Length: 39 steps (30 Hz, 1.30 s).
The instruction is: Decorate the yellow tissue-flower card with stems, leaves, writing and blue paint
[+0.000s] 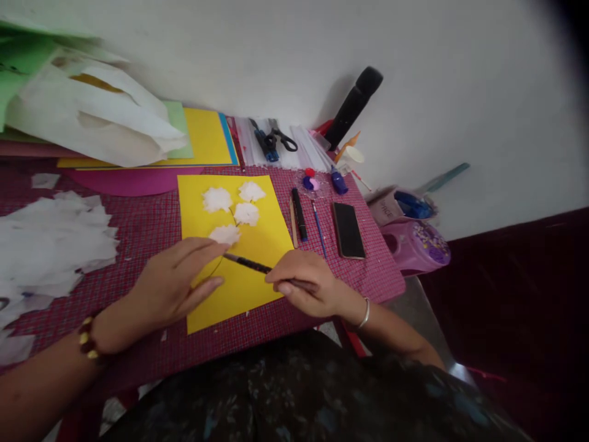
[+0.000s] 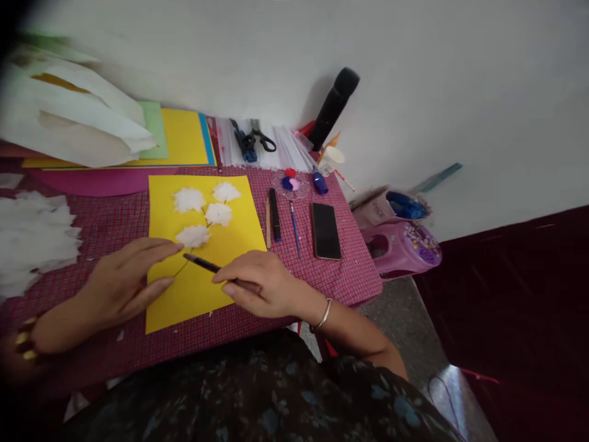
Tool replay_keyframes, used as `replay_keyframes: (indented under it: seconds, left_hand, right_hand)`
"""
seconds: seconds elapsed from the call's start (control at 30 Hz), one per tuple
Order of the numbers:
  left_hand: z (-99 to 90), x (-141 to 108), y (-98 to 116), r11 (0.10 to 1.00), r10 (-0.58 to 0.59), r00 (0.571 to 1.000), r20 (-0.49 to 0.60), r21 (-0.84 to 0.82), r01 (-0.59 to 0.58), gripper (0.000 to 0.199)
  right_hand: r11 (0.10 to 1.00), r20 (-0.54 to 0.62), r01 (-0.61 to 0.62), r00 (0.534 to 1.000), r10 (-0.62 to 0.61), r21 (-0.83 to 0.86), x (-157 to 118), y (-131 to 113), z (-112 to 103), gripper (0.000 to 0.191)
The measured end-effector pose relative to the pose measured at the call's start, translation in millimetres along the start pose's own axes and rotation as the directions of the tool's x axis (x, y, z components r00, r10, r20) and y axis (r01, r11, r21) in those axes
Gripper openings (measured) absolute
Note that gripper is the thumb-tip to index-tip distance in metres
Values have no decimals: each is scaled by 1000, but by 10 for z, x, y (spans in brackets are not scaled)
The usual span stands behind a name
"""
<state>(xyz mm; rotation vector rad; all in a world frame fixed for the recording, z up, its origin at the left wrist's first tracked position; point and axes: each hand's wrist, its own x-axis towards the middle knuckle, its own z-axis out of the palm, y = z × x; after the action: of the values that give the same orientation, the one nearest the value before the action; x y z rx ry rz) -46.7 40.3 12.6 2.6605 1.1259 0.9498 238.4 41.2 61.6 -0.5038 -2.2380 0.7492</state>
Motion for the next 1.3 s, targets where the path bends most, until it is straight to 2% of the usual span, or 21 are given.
replay_keyframes:
  seconds: [0.07, 0.13, 0.2, 0.27, 0.33, 0.43, 0.53, 0.63, 0.73, 0.83, 0.93, 1.13, 1.3]
  left_hand:
    - [53, -19, 69, 999, 11, 1000, 27, -30, -10, 54]
    - [62, -31, 62, 997, -41, 999, 27, -67, 43, 52]
    - [32, -24, -17, 987, -138, 990, 9, -79, 139, 45]
    - [-12, 7, -152, 963, -265, 964, -5, -42, 264, 34]
    - [-45, 56, -315, 916, -399, 917, -3, 38, 399, 33]
    - [-55, 116, -530, 839, -535, 844, 38, 139, 526, 48]
    - [-32, 125, -645, 819, -564, 824, 54, 170, 549, 55]
    - [-1, 100, -675, 828, -546, 837, 31, 172, 534, 55]
    - [26, 72, -689, 835, -540, 840, 54, 163, 526, 52]
    - [38, 57, -710, 832, -545, 836, 63, 160, 531, 47]
    - [40, 55, -728, 833, -544, 837, 62, 156, 530, 47]
    - [41, 53, -763, 834, -546, 835, 63, 137, 535, 51]
    - [16, 66, -762, 802, -593, 803, 53, 118, 585, 52]
  right_hand:
    - [997, 99, 59, 994, -54, -45, 73, 58, -47, 19]
    - [987, 115, -2, 993, 21, -161, 137, 198, -167, 20]
    - [940, -3, -169, 984, 177, -297, 181, 429, -340, 23]
    - [865, -194, -345, 937, 291, -365, 194, 731, -526, 25]
    - [795, -314, -451, 886, 342, -407, 171, 1048, -677, 26]
    - [711, -337, -510, 858, 387, -484, 96, 1409, -778, 28]
    - [631, -297, -534, 843, 449, -563, 37, 1565, -759, 29]
    - [580, -274, -538, 832, 482, -612, 24, 1607, -722, 33]
    - [569, -263, -534, 831, 491, -626, 28, 1627, -715, 39]
    - [590, -288, -528, 842, 456, -611, 35, 1597, -708, 42]
    - [645, -287, -489, 871, 400, -587, 48, 1476, -661, 36]
    - [715, -101, -375, 913, 396, -590, 39, 1216, -508, 31]
    - [635, -53, -382, 880, 473, -672, 2, 1232, -524, 37]
